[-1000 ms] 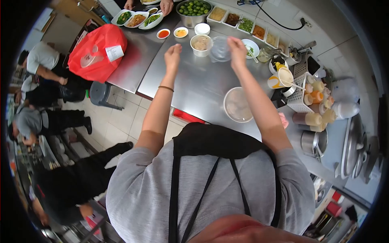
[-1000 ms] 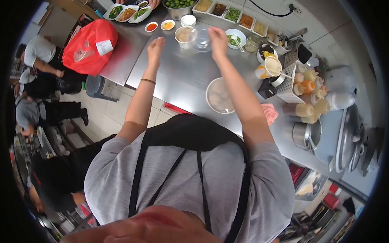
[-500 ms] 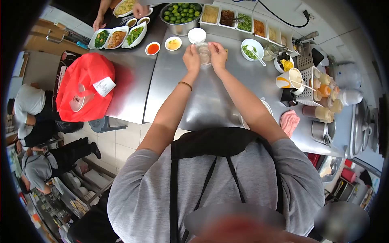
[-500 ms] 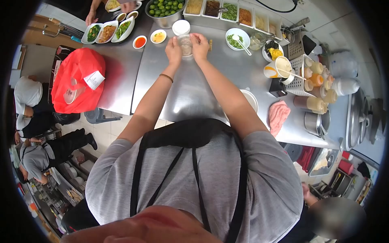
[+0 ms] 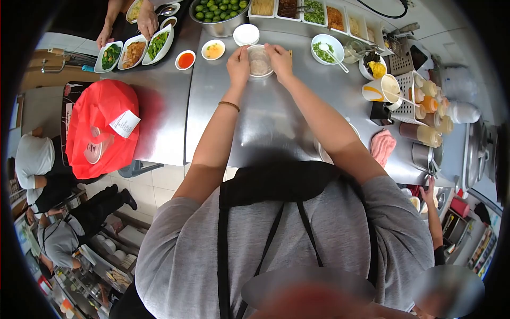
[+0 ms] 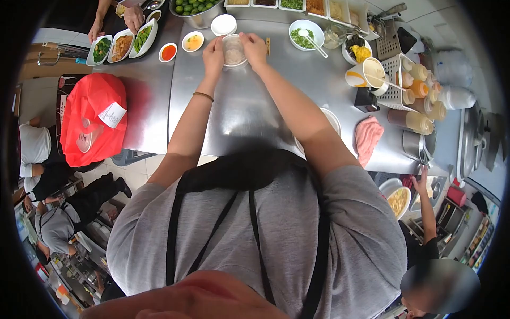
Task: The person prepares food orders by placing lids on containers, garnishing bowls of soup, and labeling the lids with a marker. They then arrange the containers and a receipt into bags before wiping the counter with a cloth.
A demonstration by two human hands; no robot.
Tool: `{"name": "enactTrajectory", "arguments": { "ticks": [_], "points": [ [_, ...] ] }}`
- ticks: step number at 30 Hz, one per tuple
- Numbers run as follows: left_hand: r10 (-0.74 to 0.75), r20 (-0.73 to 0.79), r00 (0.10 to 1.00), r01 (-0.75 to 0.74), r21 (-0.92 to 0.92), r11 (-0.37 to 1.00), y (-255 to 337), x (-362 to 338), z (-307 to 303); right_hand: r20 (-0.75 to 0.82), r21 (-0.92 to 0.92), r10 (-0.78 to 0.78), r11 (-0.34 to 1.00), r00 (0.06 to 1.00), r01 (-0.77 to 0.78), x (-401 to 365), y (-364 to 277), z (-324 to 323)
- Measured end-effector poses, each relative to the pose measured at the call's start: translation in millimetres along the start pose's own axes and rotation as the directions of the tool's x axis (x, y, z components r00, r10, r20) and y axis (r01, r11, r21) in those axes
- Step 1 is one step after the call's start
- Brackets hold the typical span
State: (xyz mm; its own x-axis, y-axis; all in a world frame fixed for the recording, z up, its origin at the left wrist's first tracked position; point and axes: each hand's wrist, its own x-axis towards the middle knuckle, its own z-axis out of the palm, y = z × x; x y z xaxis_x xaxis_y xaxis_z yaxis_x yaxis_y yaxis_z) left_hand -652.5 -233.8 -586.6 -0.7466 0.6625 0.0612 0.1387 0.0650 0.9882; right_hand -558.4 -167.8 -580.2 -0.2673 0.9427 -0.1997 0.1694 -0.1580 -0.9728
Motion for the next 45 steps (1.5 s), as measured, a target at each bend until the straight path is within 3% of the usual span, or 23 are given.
{"name": "enactTrajectory", "arguments": {
  "ticks": [6, 8, 11, 13, 14, 16, 18, 20, 22, 23, 24, 25, 28, 30, 32, 34, 35, 36, 38, 40, 42, 43, 45],
  "points": [
    [0.100, -0.054, 0.993, -0.092, 0.143, 0.985, 4.3, -3.0, 3.0, -0.002, -0.076, -0.154, 0.985, 0.988, 0.153, 12.2, 4.8, 1.5],
    [0.200, -0.085, 0.976, -0.161, 0.339, 0.927, 1.8, 0.0, 2.7, 0.026, -0.359, -0.189, 0.915, 0.982, 0.186, 13.1, -0.9, -3.2],
    [0.170, -0.044, 0.984, -0.144, 0.349, 0.926, -2.1, -0.2, -2.3, 0.038, -0.468, -0.142, 0.872, 0.989, 0.143, -3.3, -22.6, -39.0],
    [0.165, -0.010, 0.986, -0.151, 0.353, 0.923, -9.8, 1.3, -8.0, 0.249, -0.503, -0.335, 0.757, 0.909, 0.417, -44.1, -56.2, -75.7],
    [0.168, -0.002, 0.986, -0.156, 0.354, 0.922, -9.5, -2.3, -13.7, 0.219, -0.514, -0.335, 0.759, 0.916, 0.400, -64.4, -68.7, -98.9],
    [0.103, 0.027, 0.994, -0.106, 0.317, 0.942, -8.0, -9.8, -27.8, 0.329, -0.684, -0.347, 0.554, 0.878, 0.475, -104.5, -79.5, -162.0],
    [0.176, -0.039, 0.984, -0.156, 0.302, 0.940, -8.5, -14.4, -42.7, 0.239, -0.755, -0.366, 0.513, 0.900, 0.409, -127.7, -52.1, -219.3],
    [0.274, -0.090, 0.958, -0.254, 0.187, 0.949, -9.9, -20.0, -62.6, 0.137, -0.868, -0.158, 0.457, 0.978, 0.195, -159.0, -24.8, -263.4],
    [0.296, -0.108, 0.949, -0.279, 0.149, 0.949, 9.4, -39.4, -77.2, 0.085, -0.772, 0.149, 0.635, 0.985, -0.030, -196.0, -17.3, -283.3],
    [0.298, -0.101, 0.949, -0.283, 0.144, 0.948, 22.9, -49.4, -79.9, 0.076, -0.771, 0.148, 0.636, 0.986, -0.036, -208.7, -9.4, -283.7],
    [0.297, -0.046, 0.954, -0.287, 0.150, 0.946, 37.2, -61.2, -79.5, 0.052, -0.417, 0.250, 0.885, 0.967, -0.206, -219.0, 3.1, -281.8],
    [0.295, 0.006, 0.955, -0.292, 0.159, 0.943, 51.4, -71.4, -75.0, 0.080, 0.023, 0.345, 0.937, 0.935, -0.348, -223.8, 13.9, -279.9],
    [0.381, 0.169, 0.909, -0.390, 0.026, 0.920, 92.7, -113.6, -34.4, 0.116, 0.159, 0.316, 0.930, 0.942, -0.332, -210.6, 32.4, -264.4],
    [0.332, 0.279, 0.901, -0.340, -0.020, 0.940, 115.3, -140.7, -5.6, 0.135, 0.257, 0.313, 0.905, 0.940, -0.338, -201.0, 27.4, -242.2],
    [0.452, 0.373, 0.810, -0.462, -0.068, 0.884, 124.1, -163.0, 24.0, 0.150, 0.349, 0.305, 0.873, 0.940, -0.339, -192.4, 25.7, -244.3],
    [0.482, 0.461, 0.745, -0.466, -0.159, 0.871, 135.9, -191.2, 51.1, -0.074, 0.139, 0.081, 0.988, 0.994, -0.070, -174.6, 33.1, -257.5],
    [0.464, 0.529, 0.711, -0.449, -0.166, 0.878, 136.2, -203.4, 65.1, -0.250, -0.201, -0.233, 0.962, 0.940, 0.185, -155.3, 49.8, -279.0],
    [0.443, 0.594, 0.672, -0.432, -0.171, 0.885, 132.8, -214.8, 79.7, -0.299, -0.544, -0.555, 0.768, 0.776, 0.339, -136.2, 65.3, -307.1],
    [0.331, 0.758, 0.562, -0.416, -0.087, 0.905, 125.7, -233.1, 113.4, -0.556, -0.394, -0.426, 0.891, 0.713, 0.226, -120.3, 56.6, -343.8],
    [0.189, 0.873, 0.449, -0.258, -0.076, 0.963, 96.2, -241.8, 161.5, -0.540, -0.420, -0.356, 0.899, 0.763, 0.122, -99.6, 52.1, -374.5],
    [-0.160, 0.915, 0.370, 0.220, 0.082, 0.972, 95.7, -251.3, 205.4, -0.526, -0.448, -0.281, 0.894, 0.802, 0.019, -86.2, 48.4, -384.2],
    [-0.158, 0.914, 0.374, 0.218, 0.079, 0.973, 95.6, -253.5, 227.0, -0.478, -0.214, -0.067, 0.976, 0.876, -0.042, -79.9, 45.1, -383.5],
    [-0.341, 0.863, 0.374, 0.564, 0.080, 0.822, 93.4, -252.9, 261.4, -0.273, 0.173, 0.209, 0.971, 0.939, -0.166, -71.2, 42.7, -384.4]
  ]
}}
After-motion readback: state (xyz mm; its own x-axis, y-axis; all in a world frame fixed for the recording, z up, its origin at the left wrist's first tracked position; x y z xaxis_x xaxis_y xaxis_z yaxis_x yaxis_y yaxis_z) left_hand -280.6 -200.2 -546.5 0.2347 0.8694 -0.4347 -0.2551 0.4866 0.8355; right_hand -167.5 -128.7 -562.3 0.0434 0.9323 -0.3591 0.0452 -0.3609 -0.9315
